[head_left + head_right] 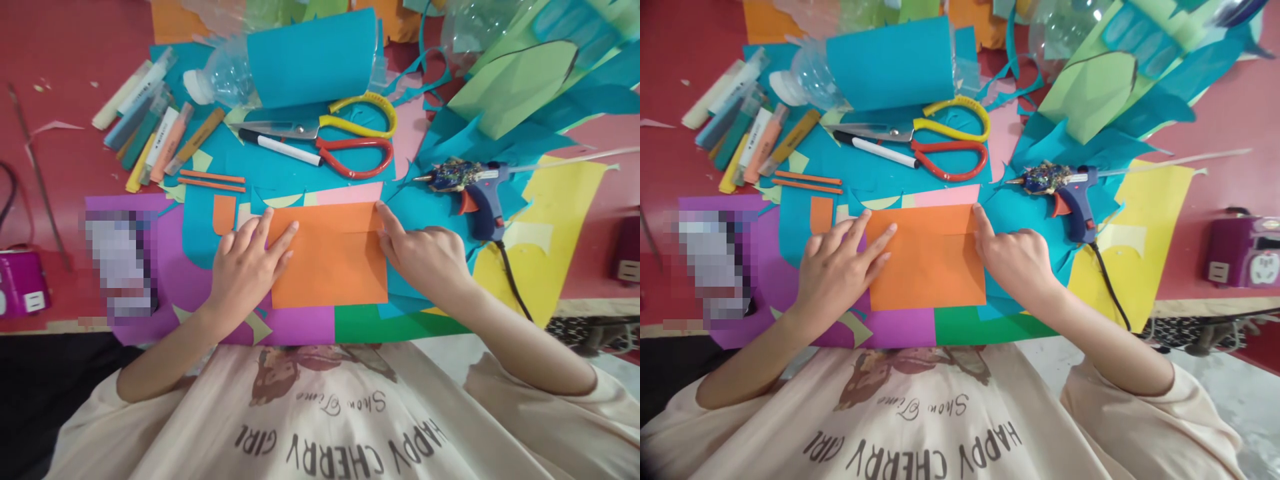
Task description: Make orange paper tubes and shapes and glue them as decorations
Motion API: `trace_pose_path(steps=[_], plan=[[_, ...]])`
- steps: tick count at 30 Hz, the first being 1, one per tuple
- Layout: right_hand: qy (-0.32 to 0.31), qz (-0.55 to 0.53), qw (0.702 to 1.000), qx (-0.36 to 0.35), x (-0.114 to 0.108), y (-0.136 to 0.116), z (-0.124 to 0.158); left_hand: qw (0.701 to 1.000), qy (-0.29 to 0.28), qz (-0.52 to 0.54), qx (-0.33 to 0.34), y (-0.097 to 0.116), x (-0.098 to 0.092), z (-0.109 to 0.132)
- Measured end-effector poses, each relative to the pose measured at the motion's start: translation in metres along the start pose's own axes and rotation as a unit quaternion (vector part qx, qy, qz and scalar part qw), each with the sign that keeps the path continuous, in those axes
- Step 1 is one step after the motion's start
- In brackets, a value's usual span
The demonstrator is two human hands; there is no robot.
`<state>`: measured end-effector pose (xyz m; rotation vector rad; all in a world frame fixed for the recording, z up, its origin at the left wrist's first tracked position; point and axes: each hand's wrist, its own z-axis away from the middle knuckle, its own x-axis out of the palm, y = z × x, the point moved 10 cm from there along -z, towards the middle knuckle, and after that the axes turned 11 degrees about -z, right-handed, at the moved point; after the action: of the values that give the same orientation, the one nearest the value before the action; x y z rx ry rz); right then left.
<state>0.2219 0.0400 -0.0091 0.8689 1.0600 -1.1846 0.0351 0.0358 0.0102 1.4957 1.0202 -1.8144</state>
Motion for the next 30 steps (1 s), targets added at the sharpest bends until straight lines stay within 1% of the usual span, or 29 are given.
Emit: trace_pose_path(steps=[4,8,10,12,14,16,18,20,22,24,25,26,27,28,29,30], plan=[[0.004,0.003,1.000,-0.014,-0.001,-0.001,-0.002,0.999,0.018,-0.036,0.002,-0.003,-0.002,0.006],[0.041,-0.010,0.997,-0.061,-0.009,-0.003,-0.011,0.999,0.027,-0.037,-0.002,-0.005,-0.010,0.002],[0.058,-0.025,0.992,-0.109,-0.011,-0.007,-0.014,0.999,0.028,-0.016,0.003,-0.003,-0.014,-0.006],[0.066,-0.034,0.983,-0.168,-0.011,-0.015,-0.014,0.999,0.025,0.003,0.021,0.004,-0.016,-0.017],[0.079,-0.036,0.974,-0.211,-0.013,-0.022,-0.013,0.999,0.031,0.008,0.037,0.011,-0.017,-0.029],[0.102,-0.052,0.967,-0.227,-0.020,-0.025,-0.013,0.997,0.044,0.016,0.053,0.018,-0.019,-0.040],[0.127,-0.092,0.963,-0.220,-0.032,-0.023,-0.014,0.997,0.043,0.023,0.054,0.020,-0.018,-0.051],[0.150,-0.159,0.955,-0.198,-0.049,-0.017,-0.016,0.998,0.025,0.032,0.040,0.014,-0.016,-0.059],[0.162,-0.251,0.939,-0.169,-0.067,-0.007,-0.023,0.998,-0.007,0.056,0.026,0.004,-0.015,-0.064],[0.159,-0.344,0.914,-0.142,-0.081,0.003,-0.035,0.994,-0.050,0.100,-0.010,-0.015,-0.013,-0.064],[0.153,-0.368,0.909,-0.122,-0.086,0.008,-0.044,0.988,-0.081,0.125,-0.036,-0.027,-0.010,-0.063],[0.160,-0.359,0.913,-0.113,-0.092,0.010,-0.052,0.981,-0.109,0.147,-0.063,-0.039,-0.007,-0.060],[0.155,-0.313,0.930,-0.110,-0.094,0.008,-0.062,0.974,-0.131,0.168,-0.083,-0.049,-0.005,-0.057],[0.126,-0.257,0.953,-0.103,-0.091,0.005,-0.075,0.964,-0.162,0.197,-0.081,-0.053,-0.001,-0.055],[0.086,-0.208,0.969,-0.099,-0.084,0.001,-0.087,0.956,-0.179,0.217,-0.084,-0.058,0.002,-0.052],[0.045,-0.172,0.978,-0.109,-0.077,-0.006,-0.097,0.950,-0.187,0.234,-0.083,-0.060,0.004,-0.051]])
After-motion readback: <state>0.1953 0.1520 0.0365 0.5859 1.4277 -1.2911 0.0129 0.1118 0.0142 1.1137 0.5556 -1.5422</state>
